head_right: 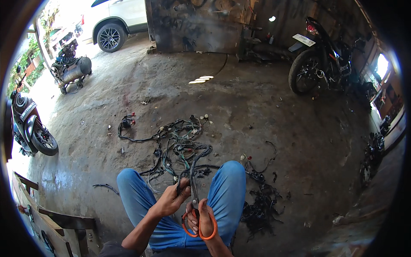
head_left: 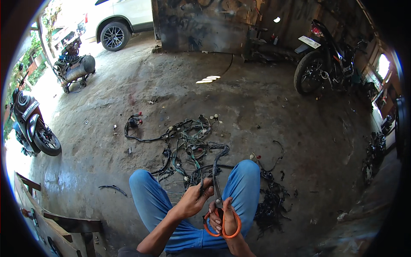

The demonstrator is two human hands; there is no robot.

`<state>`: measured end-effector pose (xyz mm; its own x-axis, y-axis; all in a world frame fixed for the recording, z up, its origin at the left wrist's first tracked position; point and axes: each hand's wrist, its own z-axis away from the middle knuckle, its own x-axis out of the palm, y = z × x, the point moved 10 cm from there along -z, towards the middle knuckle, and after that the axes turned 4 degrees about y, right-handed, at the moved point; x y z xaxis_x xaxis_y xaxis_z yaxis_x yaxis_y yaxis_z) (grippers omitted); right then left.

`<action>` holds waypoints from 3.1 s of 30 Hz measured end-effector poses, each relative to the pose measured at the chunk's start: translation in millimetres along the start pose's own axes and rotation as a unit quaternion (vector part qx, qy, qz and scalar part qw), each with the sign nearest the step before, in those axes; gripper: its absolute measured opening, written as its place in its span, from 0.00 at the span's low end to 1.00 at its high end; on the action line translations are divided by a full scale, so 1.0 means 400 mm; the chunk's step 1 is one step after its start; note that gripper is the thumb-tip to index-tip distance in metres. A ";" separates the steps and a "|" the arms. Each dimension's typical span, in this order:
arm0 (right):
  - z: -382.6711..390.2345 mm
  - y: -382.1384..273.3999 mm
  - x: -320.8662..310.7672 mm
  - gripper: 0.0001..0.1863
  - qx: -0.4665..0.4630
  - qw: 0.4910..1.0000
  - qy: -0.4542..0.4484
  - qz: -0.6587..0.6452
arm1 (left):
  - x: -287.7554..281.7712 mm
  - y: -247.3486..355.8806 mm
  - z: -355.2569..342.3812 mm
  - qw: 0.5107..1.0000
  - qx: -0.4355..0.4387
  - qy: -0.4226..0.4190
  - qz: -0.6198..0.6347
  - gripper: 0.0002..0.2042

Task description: Repairing and cutting a motorcycle wiring harness using scissors.

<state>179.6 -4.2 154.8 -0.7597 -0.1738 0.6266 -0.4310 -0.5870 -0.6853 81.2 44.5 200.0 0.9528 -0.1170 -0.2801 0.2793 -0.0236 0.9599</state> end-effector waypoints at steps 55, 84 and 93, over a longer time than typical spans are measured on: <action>-0.009 -0.447 -0.252 0.14 -0.331 0.655 0.339 0.590 | -0.060 -0.215 -0.111 0.886 -0.034 -0.040 0.460 0.18; 0.098 -0.498 -0.580 0.10 -0.271 0.578 0.628 0.445 | -0.113 -0.253 -0.092 0.911 -0.091 0.054 0.400 0.21; -0.100 -0.379 0.104 0.15 -0.471 0.614 0.147 0.616 | -0.125 -0.312 -0.099 0.866 -0.100 0.102 0.479 0.21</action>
<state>193.8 109.2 269.8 -0.7873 0.2040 -0.5818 0.5737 0.5882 -0.5701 3.6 92.7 93.8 0.7546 0.1899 0.6280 -0.6550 0.1627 0.7379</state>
